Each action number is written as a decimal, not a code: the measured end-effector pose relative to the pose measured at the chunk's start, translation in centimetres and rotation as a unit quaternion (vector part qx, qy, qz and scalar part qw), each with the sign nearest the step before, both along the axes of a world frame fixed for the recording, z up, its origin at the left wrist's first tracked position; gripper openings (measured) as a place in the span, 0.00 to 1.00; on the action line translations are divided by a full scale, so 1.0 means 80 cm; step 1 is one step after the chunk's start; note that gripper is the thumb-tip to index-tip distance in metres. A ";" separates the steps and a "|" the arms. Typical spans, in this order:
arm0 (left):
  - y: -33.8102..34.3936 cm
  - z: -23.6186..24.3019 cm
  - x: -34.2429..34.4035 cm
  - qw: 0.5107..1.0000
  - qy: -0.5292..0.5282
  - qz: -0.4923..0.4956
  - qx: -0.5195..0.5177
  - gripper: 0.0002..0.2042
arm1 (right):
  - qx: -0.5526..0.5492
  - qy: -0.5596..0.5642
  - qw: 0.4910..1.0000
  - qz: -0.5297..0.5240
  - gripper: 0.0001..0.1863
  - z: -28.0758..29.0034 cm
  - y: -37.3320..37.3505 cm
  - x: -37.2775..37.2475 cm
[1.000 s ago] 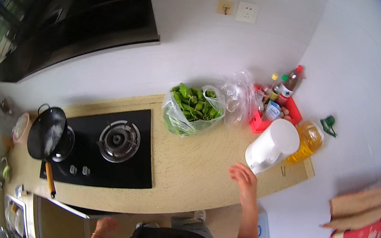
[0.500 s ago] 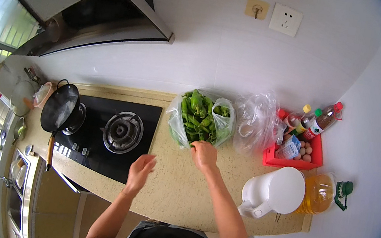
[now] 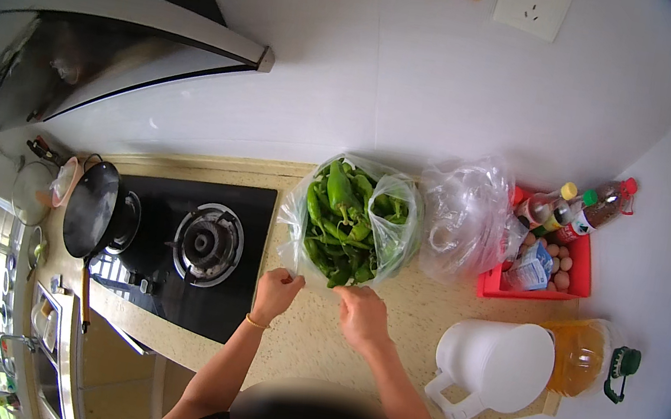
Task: The person peels a long green vegetable over a trash bin using a peeler, then washes it under running water. They then handle green chili peppers, removing stems and placing them into a bowl.
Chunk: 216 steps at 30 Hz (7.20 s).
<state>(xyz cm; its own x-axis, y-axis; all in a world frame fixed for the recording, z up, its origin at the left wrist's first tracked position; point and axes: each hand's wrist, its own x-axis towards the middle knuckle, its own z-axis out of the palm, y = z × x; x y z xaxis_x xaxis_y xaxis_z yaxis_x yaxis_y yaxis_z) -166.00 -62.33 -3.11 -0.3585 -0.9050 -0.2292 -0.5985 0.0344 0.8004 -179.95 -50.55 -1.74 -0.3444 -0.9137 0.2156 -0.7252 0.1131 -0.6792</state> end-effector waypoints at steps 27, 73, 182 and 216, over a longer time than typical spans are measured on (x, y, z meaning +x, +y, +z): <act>0.010 0.051 0.004 0.849 0.411 -0.017 0.332 0.14 | -0.007 -0.293 0.953 0.069 0.09 0.038 -0.021 0.023; -0.061 0.053 0.007 0.937 0.303 0.143 -0.098 0.10 | -0.049 0.230 0.967 -0.102 0.08 0.064 -0.172 -0.091; -0.012 0.113 0.050 0.714 0.585 0.094 0.374 0.11 | 0.072 0.055 0.984 0.155 0.07 0.046 -0.161 -0.085; -0.011 0.107 0.043 0.749 0.530 0.086 0.389 0.10 | 0.258 0.260 0.917 0.159 0.09 0.007 -0.288 -0.175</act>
